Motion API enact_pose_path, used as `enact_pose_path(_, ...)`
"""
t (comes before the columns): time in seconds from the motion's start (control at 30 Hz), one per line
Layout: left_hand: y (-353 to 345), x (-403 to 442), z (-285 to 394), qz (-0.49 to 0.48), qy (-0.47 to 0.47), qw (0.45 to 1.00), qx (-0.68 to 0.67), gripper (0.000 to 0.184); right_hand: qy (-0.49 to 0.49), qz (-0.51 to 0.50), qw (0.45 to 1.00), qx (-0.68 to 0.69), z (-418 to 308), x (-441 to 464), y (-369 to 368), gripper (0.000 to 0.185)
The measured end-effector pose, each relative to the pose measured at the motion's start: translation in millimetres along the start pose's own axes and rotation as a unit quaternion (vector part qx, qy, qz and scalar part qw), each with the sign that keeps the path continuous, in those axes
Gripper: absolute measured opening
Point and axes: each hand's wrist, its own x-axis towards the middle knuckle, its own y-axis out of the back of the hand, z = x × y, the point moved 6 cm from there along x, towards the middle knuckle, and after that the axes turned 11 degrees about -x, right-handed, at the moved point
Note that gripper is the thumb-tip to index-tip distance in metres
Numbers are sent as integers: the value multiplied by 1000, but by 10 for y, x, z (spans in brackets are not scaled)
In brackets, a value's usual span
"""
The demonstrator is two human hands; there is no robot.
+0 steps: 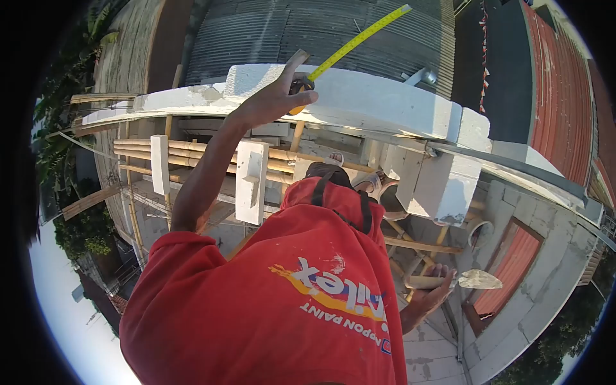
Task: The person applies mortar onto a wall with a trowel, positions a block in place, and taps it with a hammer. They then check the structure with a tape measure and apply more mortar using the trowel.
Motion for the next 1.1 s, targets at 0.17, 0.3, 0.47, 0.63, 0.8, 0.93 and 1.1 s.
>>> enact_pose_path(0.17,55,-80,102,17,-32,999,41,111,3,41,999,34,164,-307,222,40)
enact_pose_path(0.3,-10,-27,186,19,-64,991,115,94,-9,151,986,66,331,-671,284,35)
enact_pose_path(0.47,-204,82,307,49,-149,950,270,75,-53,177,976,118,993,-863,599,28)
enact_pose_path(0.63,-456,294,439,37,-172,927,332,69,-135,187,961,150,1586,-1018,670,26)
enact_pose_path(0.8,-626,494,289,-9,-155,909,387,81,-141,196,963,124,1615,-940,549,25)
enact_pose_path(0.93,-668,495,379,8,-102,909,404,96,-165,179,957,158,2082,-374,608,25)
enact_pose_path(1.1,-259,809,192,-28,-26,934,355,105,-263,202,908,258,3643,687,627,26)
